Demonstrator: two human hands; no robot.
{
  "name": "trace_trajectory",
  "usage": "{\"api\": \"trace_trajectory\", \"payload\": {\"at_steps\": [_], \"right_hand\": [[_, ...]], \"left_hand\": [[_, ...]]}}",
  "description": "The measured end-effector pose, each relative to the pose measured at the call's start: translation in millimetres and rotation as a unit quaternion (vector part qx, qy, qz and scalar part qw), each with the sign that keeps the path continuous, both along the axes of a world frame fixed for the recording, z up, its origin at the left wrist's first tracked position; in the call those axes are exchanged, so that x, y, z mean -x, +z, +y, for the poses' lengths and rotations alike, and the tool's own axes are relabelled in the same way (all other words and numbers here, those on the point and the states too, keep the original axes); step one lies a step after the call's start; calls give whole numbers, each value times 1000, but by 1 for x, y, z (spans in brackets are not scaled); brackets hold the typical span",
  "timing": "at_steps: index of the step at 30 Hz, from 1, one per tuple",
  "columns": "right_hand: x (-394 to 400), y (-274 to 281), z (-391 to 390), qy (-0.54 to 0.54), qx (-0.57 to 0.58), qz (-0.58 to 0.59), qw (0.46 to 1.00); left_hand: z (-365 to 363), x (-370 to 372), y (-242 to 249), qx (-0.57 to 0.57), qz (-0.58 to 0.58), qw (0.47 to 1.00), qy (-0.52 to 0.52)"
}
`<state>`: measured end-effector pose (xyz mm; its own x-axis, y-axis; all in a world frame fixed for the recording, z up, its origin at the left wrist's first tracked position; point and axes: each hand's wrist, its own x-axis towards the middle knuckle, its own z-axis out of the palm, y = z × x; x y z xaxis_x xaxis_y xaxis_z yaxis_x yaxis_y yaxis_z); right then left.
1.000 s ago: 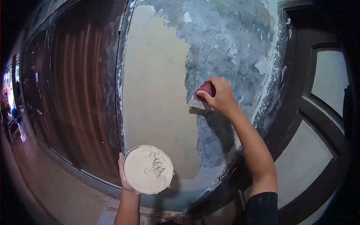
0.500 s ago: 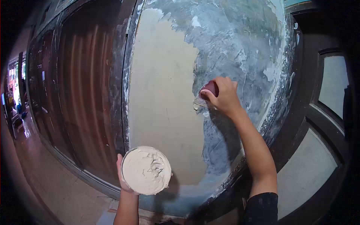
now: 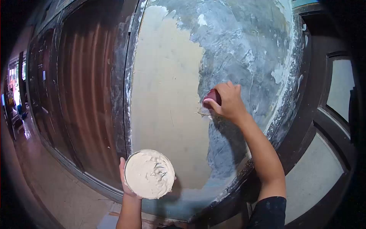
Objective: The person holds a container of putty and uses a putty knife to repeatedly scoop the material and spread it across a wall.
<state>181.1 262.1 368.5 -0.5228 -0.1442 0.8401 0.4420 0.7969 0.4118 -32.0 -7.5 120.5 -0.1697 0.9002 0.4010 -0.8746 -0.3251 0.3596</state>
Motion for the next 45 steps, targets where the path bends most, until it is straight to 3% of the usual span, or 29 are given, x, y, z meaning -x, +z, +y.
{"api": "trace_trajectory", "payload": {"at_steps": [5, 11, 15, 17, 23, 25, 27, 30, 31, 36, 40, 43, 44, 45], "right_hand": [[1, 17, -2, -19, 1, 60, 998], [2, -2, -1, -7, 2, -15, 1000], [12, 18, -2, -26, -12, 53, 998], [13, 23, -1, -9, -16, 80, 997], [9, 11, -1, -48, -7, 13, 999], [13, 24, 0, -9, -22, 96, 995], [11, 26, -5, -43, 2, 97, 994], [11, 11, -3, 24, -24, 21, 999], [12, 6, -1, -10, -34, -10, 999], [16, 36, 2, 0, -33, 113, 993], [6, 12, -1, 34, -34, -15, 999], [12, 10, 0, -21, -55, -36, 998], [17, 19, 0, -15, -76, 35, 996], [18, 29, 3, -15, -76, 34, 996]], "left_hand": [[3, 4, -7, 37, -22, 999, 14], [2, 2, -7, 18, -11, 999, 29], [2, 5, -11, 37, -25, 998, 41], [-3, -1, -1, -19, 0, 1000, -1], [-8, 3, -10, 37, -40, 998, 43], [-9, 5, -12, 40, -43, 997, 42], [-10, 7, -15, 46, -48, 997, 33], [-14, 7, -15, 30, -44, 998, 38], [-17, 4, -9, 17, -39, 999, 22], [-19, 7, -14, 46, -39, 998, 21], [-21, 10, -17, 26, -35, 999, 11], [-20, 12, -20, 22, -33, 999, 31], [-20, 13, -21, 22, -33, 999, 31], [-20, 14, -22, 27, -42, 998, 30]]}}
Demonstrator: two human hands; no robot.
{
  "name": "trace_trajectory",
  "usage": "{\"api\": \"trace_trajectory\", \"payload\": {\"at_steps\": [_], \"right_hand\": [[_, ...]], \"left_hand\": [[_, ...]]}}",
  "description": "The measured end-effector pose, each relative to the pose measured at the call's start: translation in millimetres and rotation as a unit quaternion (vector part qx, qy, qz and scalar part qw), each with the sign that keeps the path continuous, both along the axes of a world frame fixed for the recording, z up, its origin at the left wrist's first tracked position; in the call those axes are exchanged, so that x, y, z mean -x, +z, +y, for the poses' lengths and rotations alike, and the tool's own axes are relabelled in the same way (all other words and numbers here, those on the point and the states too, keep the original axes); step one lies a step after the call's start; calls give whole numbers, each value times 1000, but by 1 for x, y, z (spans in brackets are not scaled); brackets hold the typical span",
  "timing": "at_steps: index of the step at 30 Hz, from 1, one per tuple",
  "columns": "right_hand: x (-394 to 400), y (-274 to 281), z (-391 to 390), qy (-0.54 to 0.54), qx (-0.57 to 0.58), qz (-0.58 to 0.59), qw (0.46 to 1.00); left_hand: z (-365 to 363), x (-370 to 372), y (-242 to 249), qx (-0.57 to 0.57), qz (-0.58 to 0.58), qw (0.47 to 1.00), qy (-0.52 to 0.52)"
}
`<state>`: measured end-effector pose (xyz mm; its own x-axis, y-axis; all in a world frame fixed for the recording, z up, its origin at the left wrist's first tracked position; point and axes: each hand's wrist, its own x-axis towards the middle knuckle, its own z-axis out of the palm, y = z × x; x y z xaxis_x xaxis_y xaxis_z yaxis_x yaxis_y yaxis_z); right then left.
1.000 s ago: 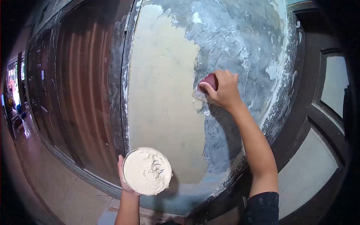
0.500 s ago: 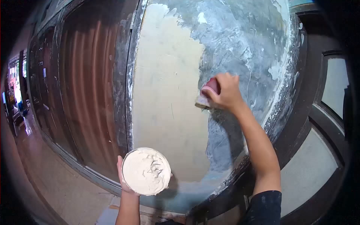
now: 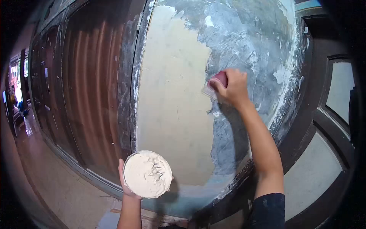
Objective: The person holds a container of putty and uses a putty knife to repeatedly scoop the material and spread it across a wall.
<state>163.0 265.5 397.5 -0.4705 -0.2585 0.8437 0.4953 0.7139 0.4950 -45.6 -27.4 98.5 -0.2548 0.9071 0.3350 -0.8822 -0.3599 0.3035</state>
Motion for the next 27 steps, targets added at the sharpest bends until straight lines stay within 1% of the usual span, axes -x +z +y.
{"api": "trace_trajectory", "payload": {"at_steps": [1, 2, 3, 4, 6, 7, 8, 10, 11, 12, 14, 15, 16, 18, 19, 21, 22, 24, 25, 27], "right_hand": [[0, 8, 4, 12, 10, 41, 999], [0, 12, 5, 23, 21, 83, 996], [-4, 9, -2, 24, 42, 56, 997], [-8, 0, -4, 23, 43, 55, 997], [-17, -19, -10, 38, 24, -91, 995], [-19, -29, -8, 4, 23, -123, 992], [-16, -29, -7, 5, 24, -122, 992], [-13, -24, -5, -17, 7, -32, 999], [-9, -17, -5, -18, -2, 39, 999], [-11, -14, -4, -20, 0, 40, 999], [-18, -12, -2, 21, 4, 34, 999], [-23, -17, -1, 34, 19, -14, 999], [-28, -25, -2, 47, 33, -63, 996], [-30, -37, -7, -43, 6, -129, 991], [-28, -34, -5, -42, 7, -130, 991], [-25, -24, 1, -19, 5, -7, 1000], [-25, -20, 1, -20, 5, -6, 1000], [-26, -15, -1, 2, 1, 62, 998], [-31, -19, -2, 12, 13, 29, 999], [-35, -34, -1, -1, 5, -50, 999]], "left_hand": [[0, 1, -1, 6, -9, 1000, -1], [3, 0, -1, 9, -5, 999, 36], [2, 1, -3, 17, -14, 999, 23], [1, 1, -5, 25, -23, 999, 10], [-2, -2, 2, 7, -8, 1000, -6], [-3, -3, 4, -10, 10, 1000, -22], [1, 1, -2, -16, 14, 1000, -13], [1, 1, -1, 21, -3, 1000, 11], [4, 4, -7, 25, -4, 999, 23], [2, 2, -4, 27, -3, 999, 21], [-2, -3, 5, -7, 10, 1000, -21], [0, 0, 0, 20, -8, 1000, -12], [-2, -1, 2, -5, 12, 999, -38], [2, 1, -5, 20, -2, 1000, 14], [1, 1, -6, 20, -3, 1000, 15], [2, 0, -4, 15, -4, 1000, 0], [2, 1, -5, 15, -4, 1000, -1], [2, 4, -8, 29, -12, 999, 7], [0, 3, -6, 29, -13, 999, 6], [-5, -1, 2, -22, 18, 998, -47]]}}
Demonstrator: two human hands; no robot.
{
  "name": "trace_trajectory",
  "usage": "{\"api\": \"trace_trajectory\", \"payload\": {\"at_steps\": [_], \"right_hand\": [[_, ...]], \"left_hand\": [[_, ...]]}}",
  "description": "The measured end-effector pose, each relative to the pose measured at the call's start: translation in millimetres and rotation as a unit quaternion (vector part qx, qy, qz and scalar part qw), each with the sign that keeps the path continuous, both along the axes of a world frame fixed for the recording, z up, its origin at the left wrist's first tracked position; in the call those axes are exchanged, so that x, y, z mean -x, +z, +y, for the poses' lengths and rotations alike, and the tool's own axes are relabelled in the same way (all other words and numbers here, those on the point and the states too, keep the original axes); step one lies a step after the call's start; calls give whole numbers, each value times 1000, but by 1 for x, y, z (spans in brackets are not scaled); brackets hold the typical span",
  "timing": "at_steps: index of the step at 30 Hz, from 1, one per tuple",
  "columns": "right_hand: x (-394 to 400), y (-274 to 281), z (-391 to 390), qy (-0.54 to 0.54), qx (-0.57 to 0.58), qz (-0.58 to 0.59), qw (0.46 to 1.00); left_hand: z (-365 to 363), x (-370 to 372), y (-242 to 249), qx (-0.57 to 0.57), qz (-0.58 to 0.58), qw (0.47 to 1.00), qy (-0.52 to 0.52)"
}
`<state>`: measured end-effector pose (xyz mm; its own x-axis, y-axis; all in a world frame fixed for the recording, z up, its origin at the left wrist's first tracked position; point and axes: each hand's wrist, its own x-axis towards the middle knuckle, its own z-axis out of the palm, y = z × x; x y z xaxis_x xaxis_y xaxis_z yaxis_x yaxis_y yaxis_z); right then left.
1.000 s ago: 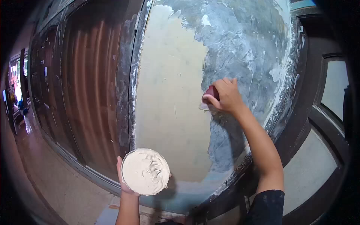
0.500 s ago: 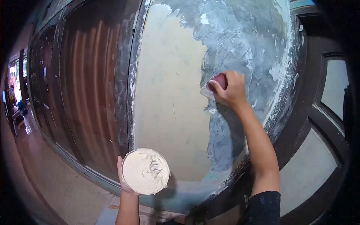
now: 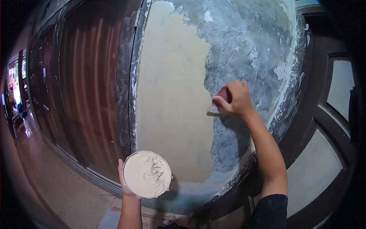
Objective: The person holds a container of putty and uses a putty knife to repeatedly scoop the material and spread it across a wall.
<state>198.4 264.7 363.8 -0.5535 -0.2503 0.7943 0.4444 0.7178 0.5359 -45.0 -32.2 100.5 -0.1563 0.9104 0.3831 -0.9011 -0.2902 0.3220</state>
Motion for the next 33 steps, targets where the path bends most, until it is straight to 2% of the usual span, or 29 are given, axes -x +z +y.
{"api": "trace_trajectory", "payload": {"at_steps": [2, 3, 4, 5, 7, 8, 9, 12, 14, 15, 16, 17, 18, 19, 21, 22, 23, 25, 27, 28, 29, 31, 33], "right_hand": [[1, -7, 5, -26, -20, -39, 999], [3, -4, 1, -17, -15, -7, 1000], [7, 3, 1, -11, -12, 46, 999], [10, 10, 2, -5, -9, 99, 995], [8, 18, 1, -11, -6, 111, 994], [7, 19, 1, -16, -3, 121, 993], [4, 15, 2, -16, -3, 120, 993], [-4, -3, -2, -20, -1, -25, 999], [2, -2, 2, -20, -15, -7, 1000], [4, -1, 2, -23, -25, 12, 999], [7, 4, -1, -24, 1, 65, 998], [9, 9, -1, -25, 1, 66, 997], [11, 13, -1, -6, 33, 117, 993], [12, 15, -5, 13, 65, 167, 984], [10, 8, -25, 53, 170, 148, 973], [11, 2, -52, 66, 279, 105, 952], [15, -8, -76, 77, 385, 61, 918], [27, -41, -94, 138, 467, -59, 872], [36, -62, -111, 119, 545, -176, 811], [38, -70, -115, 106, 563, -194, 796], [40, -77, -116, 95, 578, -214, 782], [39, -89, -110, 114, 580, -211, 778], [36, -97, -104, 108, 581, -196, 782]], "left_hand": [[0, -2, 5, -37, -4, 999, -30], [-1, -2, 7, -71, -7, 996, -61], [1, 2, -4, 26, -16, 999, 11], [2, 2, -5, 27, -15, 999, 10], [1, 2, -5, 51, -16, 998, 36], [-4, 0, -2, 20, -9, 1000, 3], [-5, -2, 0, 6, -15, 1000, 1], [-8, 1, -3, 26, -5, 999, 21], [-10, 1, 1, -28, 4, 999, -26], [-8, 0, -1, 51, -26, 998, 41], [-11, -1, 1, 18, -9, 1000, 14], [-13, -3, 5, -15, 9, 1000, -14], [-7, 0, 2, 59, -35, 996, 65], [-7, -2, -1, 61, -34, 996, 63], [-8, -11, 4, 31, -17, 999, 37], [-4, -9, -2, 30, -15, 999, 38], [-6, -17, 8, 1, -3, 1000, -20], [3, -23, 3, -10, -49, 998, -36], [11, -33, -1, -35, -84, 994, -62], [13, -40, 1, -65, -84, 990, -93], [12, -49, 8, -33, -77, 994, -70], [9, -61, 13, 3, -122, 990, -73], [8, -64, 9, 13, -114, 991, -71]]}}
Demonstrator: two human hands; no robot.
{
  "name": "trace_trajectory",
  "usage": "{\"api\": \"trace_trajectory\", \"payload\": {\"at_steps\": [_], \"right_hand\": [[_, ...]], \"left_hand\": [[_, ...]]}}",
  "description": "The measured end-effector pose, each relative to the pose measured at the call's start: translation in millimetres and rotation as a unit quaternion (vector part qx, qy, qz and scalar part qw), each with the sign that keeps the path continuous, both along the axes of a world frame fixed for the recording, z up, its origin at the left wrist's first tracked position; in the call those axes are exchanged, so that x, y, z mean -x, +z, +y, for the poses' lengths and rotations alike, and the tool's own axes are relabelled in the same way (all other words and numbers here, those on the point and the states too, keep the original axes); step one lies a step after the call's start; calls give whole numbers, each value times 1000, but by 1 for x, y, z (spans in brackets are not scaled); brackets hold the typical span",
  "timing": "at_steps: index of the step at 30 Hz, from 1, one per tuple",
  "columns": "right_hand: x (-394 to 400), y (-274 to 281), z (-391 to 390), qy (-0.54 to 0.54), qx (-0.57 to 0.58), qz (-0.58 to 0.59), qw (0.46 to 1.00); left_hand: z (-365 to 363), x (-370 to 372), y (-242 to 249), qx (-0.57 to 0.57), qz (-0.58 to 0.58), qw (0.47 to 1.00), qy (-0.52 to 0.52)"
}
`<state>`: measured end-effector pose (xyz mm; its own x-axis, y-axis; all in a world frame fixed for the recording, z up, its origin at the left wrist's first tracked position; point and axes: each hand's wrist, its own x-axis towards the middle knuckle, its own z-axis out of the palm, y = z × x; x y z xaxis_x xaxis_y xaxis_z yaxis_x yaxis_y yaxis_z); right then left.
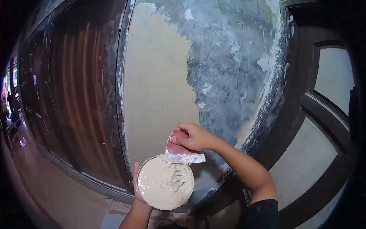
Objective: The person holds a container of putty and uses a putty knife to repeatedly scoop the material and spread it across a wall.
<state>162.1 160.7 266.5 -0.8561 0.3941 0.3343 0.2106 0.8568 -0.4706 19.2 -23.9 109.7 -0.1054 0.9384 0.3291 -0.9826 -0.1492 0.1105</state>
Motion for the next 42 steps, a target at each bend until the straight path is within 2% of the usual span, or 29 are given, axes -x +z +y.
{"api": "trace_trajectory", "payload": {"at_steps": [2, 6, 7, 8, 9, 10, 13, 14, 15, 16, 19, 20, 22, 28, 30, 31, 33, 40, 42], "right_hand": [[-6, -2, 1, 0, 3, -13, 1000], [-18, 1, 3, -68, -22, -2, 997], [-23, -1, 12, -93, -79, -6, 992], [-26, 0, 18, -117, -137, -10, 984], [-31, 5, 19, -130, -119, -21, 984], [-36, 7, 18, -101, -109, 33, 988], [-43, 24, 2, -56, -101, 71, 991], [-45, 30, -3, -29, -210, 45, 976], [-47, 34, -9, -3, -318, 18, 948], [-48, 36, -16, -2, -318, 18, 948], [-49, 33, -38, 71, -523, 37, 848], [-49, 32, -44, 70, -524, 38, 848], [-49, 26, -54, 121, -587, 41, 799], [-57, 8, -65, 132, -599, 37, 789], [-58, 6, -64, 131, -615, 31, 777], [-58, 5, -63, 135, -619, 32, 773], [-59, 4, -63, 143, -619, 34, 772], [-60, 3, -62, 129, -620, 49, 772], [-58, -2, -59, 122, -615, 52, 778]], "left_hand": [[-1, -3, 1, 14, -11, 1000, -17], [-2, -4, -16, 1, -29, 999, -22], [-3, -4, -15, -3, -37, 999, -29], [-8, -6, -12, 58, -21, 998, 13], [-14, -5, -7, 58, -20, 998, 13], [-18, -3, -4, 49, -6, 999, 15], [-20, 3, 11, 7, 7, 1000, -1], [-20, 4, 14, -25, 8, 999, -25], [-17, 6, 12, 39, 88, 995, 39], [-17, 6, 17, 28, 99, 994, 37], [-12, 12, 22, 40, 115, 992, 44], [-11, 14, 23, 43, 117, 991, 51], [-10, 16, 28, 43, 130, 989, 62], [-8, 20, 29, 13, 131, 990, 43], [-12, 18, 38, -40, 139, 989, -9], [-11, 17, 37, -40, 139, 989, -10], [-8, 17, 31, 35, 119, 991, 42], [-5, 19, 25, 0, 114, 993, 38], [-6, 19, 28, -32, 80, 996, -9]]}}
